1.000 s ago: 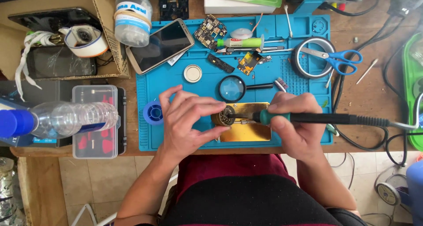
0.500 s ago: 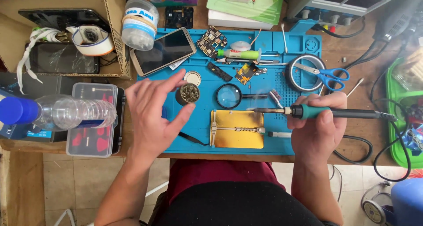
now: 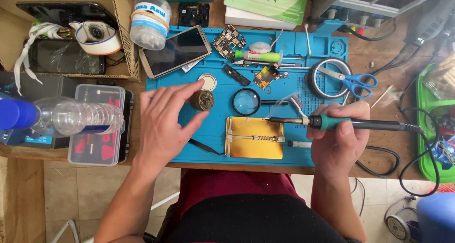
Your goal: Cleaning a soldering iron tip and performing repair work on a mobile phone circuit board at a workbench.
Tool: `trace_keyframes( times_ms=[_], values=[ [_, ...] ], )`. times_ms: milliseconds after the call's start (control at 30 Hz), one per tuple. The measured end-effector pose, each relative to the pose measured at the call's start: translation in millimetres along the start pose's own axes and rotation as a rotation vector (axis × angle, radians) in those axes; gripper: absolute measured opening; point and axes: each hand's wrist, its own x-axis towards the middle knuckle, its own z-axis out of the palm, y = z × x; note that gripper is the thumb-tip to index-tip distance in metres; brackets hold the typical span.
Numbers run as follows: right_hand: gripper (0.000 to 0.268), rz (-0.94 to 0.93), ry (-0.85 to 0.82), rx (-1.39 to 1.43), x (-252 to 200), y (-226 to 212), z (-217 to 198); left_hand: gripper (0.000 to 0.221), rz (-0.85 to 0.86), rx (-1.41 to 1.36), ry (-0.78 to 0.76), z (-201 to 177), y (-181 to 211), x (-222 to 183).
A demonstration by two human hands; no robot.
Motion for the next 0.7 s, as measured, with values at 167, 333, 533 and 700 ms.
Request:
trace_keyframes(
  times_ms=[167,333,533,700],
  values=[
    [0.032,-0.104,-0.070,-0.132,-6.3,6.4,11.9,0.067,0.172,-0.087,0.049,0.2,10.7,-4.9],
    [0.031,-0.141,-0.187,-0.207,-11.0,8.7,22.7,0.080,0.313,-0.147,0.038,13.4,13.2,-12.2],
    [0.026,-0.072,-0.220,-0.237,-13.8,10.2,32.1,0.075,0.397,-0.139,0.061,21.1,16.0,-12.8],
    [0.032,-0.126,-0.012,-0.340,-19.0,13.4,24.8,0.078,0.373,-0.092,0.070,25.6,15.5,-11.5]
  ],
)
